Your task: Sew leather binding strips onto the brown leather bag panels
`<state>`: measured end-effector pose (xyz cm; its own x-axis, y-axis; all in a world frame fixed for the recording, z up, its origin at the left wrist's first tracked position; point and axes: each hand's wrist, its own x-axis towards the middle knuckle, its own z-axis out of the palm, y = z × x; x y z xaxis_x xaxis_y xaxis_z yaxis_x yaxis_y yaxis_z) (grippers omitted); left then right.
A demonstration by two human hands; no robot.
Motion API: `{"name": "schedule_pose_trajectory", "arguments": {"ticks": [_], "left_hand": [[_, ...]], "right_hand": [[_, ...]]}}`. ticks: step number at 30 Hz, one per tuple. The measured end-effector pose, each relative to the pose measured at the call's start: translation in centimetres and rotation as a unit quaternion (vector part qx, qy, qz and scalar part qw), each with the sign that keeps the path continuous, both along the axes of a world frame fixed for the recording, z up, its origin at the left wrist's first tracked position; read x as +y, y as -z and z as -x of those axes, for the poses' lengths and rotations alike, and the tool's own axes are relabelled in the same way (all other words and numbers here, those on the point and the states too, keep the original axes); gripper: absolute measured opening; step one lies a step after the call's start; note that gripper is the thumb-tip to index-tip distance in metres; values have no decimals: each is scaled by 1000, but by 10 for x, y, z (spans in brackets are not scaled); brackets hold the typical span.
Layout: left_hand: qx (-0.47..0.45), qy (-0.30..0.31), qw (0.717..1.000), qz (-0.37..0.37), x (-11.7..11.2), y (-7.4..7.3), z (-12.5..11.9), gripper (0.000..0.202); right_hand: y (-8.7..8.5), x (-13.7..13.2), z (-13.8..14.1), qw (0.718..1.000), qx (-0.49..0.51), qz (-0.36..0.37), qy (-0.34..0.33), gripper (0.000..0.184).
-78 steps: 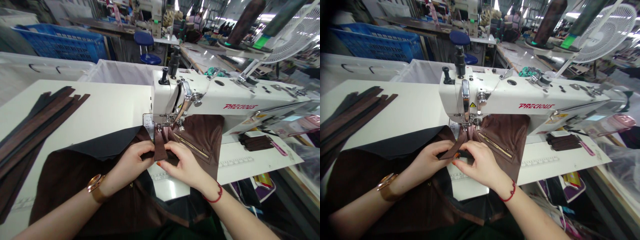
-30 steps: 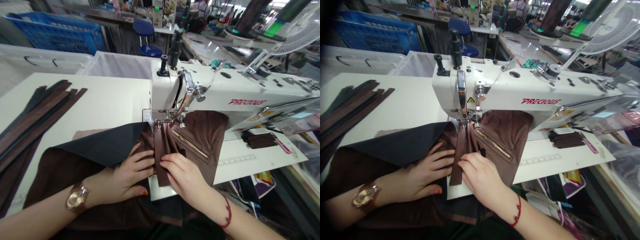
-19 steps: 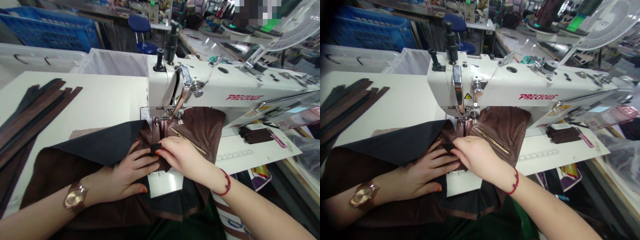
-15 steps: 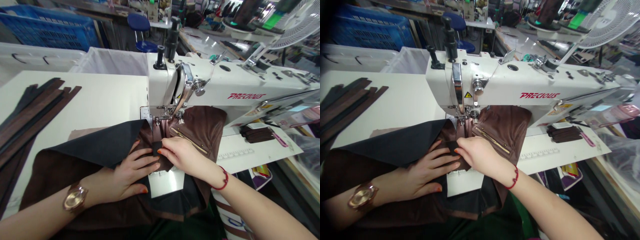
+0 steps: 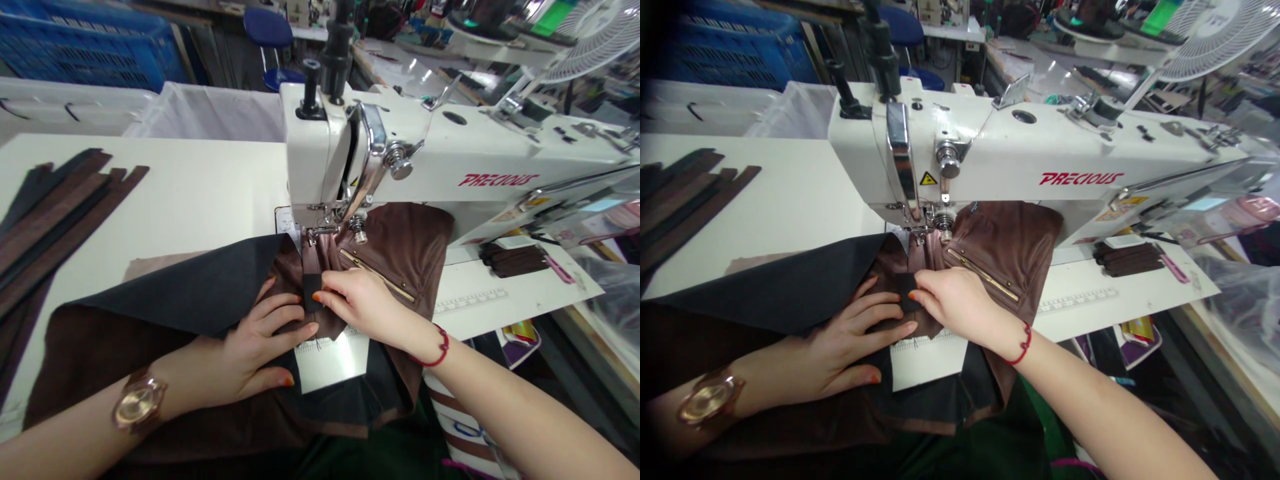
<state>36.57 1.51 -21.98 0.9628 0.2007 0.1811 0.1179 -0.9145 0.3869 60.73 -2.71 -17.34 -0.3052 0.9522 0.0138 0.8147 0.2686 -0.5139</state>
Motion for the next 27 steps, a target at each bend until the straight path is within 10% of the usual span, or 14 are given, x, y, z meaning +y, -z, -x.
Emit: {"name": "schedule_pose_trajectory", "arguments": {"ticks": [27], "left_hand": [[4, 26, 1000, 7, 1, -9, 4, 47]], "right_hand": [[10, -42, 7, 978, -84, -162, -103, 18]]}}
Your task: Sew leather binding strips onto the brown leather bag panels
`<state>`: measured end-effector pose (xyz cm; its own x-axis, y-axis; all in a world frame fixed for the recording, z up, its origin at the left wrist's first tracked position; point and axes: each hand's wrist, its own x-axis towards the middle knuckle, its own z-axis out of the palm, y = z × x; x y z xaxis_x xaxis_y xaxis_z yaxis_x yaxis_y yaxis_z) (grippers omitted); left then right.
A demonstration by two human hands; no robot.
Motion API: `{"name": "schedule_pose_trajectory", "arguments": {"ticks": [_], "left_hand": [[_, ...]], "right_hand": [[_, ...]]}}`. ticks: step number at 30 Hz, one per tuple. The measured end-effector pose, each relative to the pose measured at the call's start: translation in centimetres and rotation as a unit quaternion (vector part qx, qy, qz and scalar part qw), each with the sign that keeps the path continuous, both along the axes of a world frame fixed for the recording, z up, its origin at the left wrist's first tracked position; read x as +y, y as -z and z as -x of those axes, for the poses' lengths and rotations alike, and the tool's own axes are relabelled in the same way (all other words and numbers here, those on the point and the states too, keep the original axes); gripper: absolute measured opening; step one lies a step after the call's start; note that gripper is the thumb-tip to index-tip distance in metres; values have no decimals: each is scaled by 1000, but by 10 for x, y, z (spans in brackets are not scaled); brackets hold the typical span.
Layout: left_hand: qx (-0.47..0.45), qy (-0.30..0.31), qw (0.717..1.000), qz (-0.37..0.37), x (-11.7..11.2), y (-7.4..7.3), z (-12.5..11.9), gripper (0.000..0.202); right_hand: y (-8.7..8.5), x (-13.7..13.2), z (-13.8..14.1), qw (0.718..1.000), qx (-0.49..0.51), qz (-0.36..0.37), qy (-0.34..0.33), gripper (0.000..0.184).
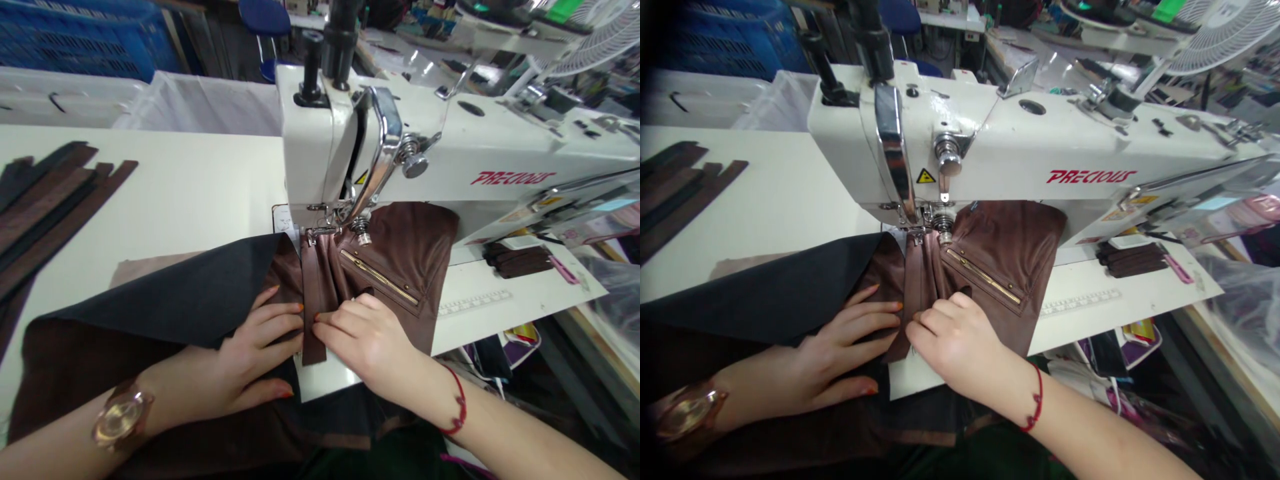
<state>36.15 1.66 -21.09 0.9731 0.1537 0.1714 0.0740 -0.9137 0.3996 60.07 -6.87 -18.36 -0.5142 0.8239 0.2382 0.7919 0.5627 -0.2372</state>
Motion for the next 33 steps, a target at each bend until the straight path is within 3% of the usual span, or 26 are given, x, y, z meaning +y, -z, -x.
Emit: {"name": "schedule_pose_trajectory", "arguments": {"ticks": [6, 11, 16, 24, 33], "left_hand": [[-44, -9, 999, -13, -1, 1, 2, 60], [-1, -13, 1000, 16, -1, 8, 1, 65], [-25, -12, 999, 29, -1, 5, -1, 69], [-14, -38, 999, 16, -17, 2, -8, 69], [-35, -41, 998, 29, -18, 8, -11, 73]], "right_hand": [[6, -17, 4, 997, -55, -53, -3, 24], [11, -21, 2, 998, -30, -40, 24, 27], [10, -20, -9, 998, 9, -3, 56, 30], [7, -16, -32, 1000, 12, 24, 5, 30], [7, -14, -37, 1000, 11, 23, 1, 31]]}}
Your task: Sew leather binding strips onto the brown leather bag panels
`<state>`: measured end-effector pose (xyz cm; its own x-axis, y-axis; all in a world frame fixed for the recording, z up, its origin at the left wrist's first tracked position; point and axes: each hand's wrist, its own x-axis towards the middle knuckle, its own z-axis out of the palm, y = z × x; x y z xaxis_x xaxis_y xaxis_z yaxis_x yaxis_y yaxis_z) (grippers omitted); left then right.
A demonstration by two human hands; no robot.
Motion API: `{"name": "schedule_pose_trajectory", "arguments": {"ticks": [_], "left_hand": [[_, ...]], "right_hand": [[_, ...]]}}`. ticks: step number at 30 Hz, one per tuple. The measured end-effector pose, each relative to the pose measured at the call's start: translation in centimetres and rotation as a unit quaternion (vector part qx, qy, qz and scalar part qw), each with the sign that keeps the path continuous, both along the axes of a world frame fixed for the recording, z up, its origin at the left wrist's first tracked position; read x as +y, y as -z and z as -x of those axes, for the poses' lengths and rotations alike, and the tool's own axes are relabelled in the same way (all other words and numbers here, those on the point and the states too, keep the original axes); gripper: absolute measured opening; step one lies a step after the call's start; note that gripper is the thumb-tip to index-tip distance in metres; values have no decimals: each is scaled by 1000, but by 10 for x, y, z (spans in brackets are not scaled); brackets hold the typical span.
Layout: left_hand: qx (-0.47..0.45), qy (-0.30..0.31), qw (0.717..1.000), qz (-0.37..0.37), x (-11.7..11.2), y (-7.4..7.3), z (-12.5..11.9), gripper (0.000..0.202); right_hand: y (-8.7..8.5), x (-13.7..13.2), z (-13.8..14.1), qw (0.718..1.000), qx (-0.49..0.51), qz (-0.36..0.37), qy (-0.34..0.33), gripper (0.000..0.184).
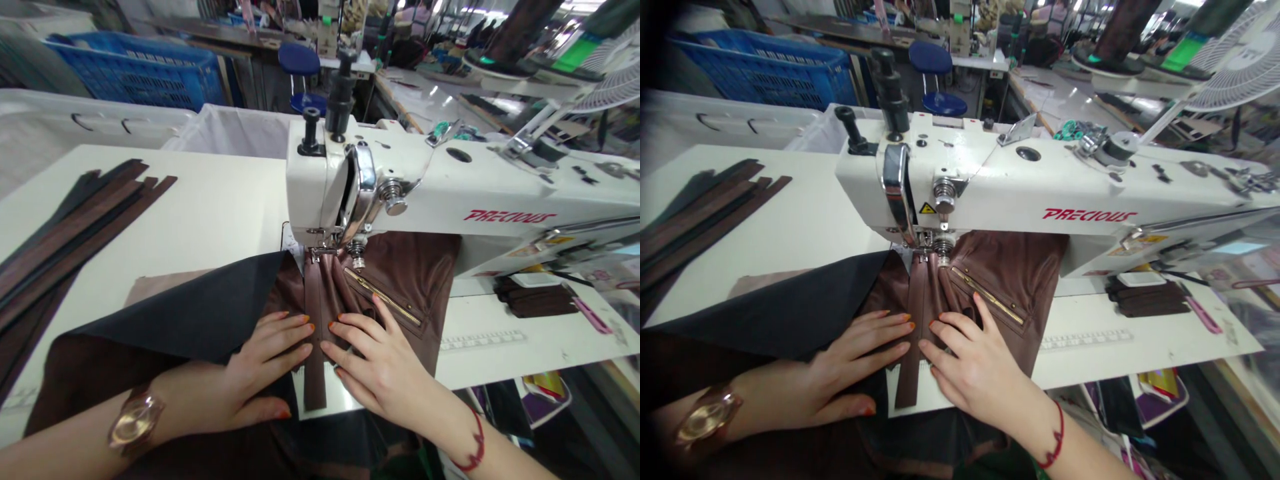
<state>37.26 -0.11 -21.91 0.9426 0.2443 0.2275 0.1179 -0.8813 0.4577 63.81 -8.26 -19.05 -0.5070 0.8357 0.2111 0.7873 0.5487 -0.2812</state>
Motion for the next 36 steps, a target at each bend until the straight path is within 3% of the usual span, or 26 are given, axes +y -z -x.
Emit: {"name": "schedule_pose_trajectory", "arguments": {"ticks": [8, 24, 29, 36], "left_hand": [[20, 9, 999, -31, 15, -3, -2, 72], [-19, 9, 1000, -16, 63, 7, -12, 65], [21, 2, 1000, -8, 79, 7, -13, 66], [31, -2, 999, -34, 99, 5, -16, 63]], "right_hand": [[2, 11, -2, 1000, 4, 10, -4, 30], [8, 60, -13, 999, -28, -12, -17, 31], [7, 74, -16, 998, -50, -2, -29, 34], [13, 93, -21, 997, -51, -49, -26, 33]]}}
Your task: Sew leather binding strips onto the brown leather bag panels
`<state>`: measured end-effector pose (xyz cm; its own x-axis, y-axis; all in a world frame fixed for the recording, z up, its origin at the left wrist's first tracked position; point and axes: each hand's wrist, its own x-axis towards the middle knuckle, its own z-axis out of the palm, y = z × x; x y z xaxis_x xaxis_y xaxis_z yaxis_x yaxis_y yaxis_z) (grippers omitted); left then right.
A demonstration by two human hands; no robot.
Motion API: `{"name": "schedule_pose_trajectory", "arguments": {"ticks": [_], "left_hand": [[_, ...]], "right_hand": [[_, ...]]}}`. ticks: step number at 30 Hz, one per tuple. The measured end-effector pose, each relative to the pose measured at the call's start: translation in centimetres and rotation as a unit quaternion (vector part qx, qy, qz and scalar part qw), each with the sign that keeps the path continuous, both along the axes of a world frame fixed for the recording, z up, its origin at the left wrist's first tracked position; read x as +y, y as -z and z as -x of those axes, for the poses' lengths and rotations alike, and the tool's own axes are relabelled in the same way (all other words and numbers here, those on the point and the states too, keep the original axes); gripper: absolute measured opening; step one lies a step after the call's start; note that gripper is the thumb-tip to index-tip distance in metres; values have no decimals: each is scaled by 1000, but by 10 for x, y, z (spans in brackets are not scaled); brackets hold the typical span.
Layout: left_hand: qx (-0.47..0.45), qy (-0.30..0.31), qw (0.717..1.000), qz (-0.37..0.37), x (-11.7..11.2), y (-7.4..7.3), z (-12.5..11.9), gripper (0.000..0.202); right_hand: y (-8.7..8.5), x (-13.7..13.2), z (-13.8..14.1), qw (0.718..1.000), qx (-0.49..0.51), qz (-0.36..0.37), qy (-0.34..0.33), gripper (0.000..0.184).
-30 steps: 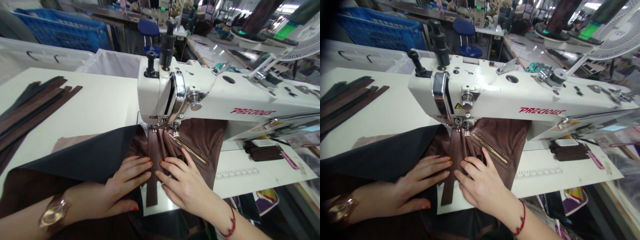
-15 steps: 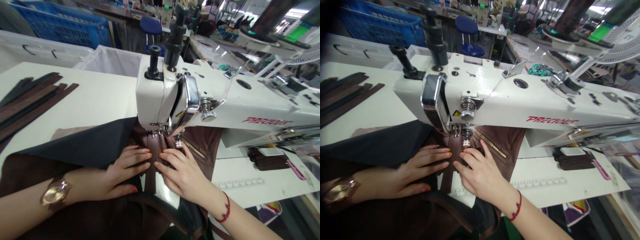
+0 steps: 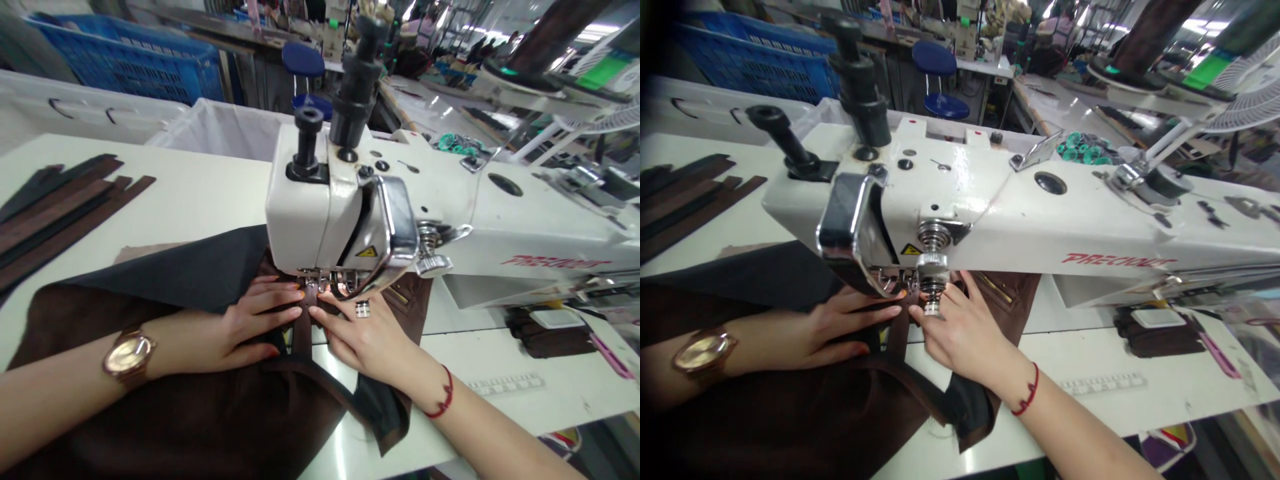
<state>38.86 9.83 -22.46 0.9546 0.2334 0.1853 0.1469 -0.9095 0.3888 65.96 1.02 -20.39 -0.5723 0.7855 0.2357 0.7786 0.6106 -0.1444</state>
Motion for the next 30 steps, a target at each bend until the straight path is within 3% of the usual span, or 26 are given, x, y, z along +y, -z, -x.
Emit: {"name": "schedule_pose_trajectory", "arguments": {"ticks": [9, 16, 30], "left_hand": [[-29, 16, 999, -11, 18, -9, -11, 58], [5, 2, 1000, -15, 19, -15, -12, 52], [-27, -14, 999, 12, 21, -8, -9, 58]], "right_hand": [[0, 17, -5, 1000, 23, -4, 0, 37], [5, 20, -6, 1000, 19, -20, 4, 33], [7, 21, -6, 999, 32, -10, -10, 24]]}}
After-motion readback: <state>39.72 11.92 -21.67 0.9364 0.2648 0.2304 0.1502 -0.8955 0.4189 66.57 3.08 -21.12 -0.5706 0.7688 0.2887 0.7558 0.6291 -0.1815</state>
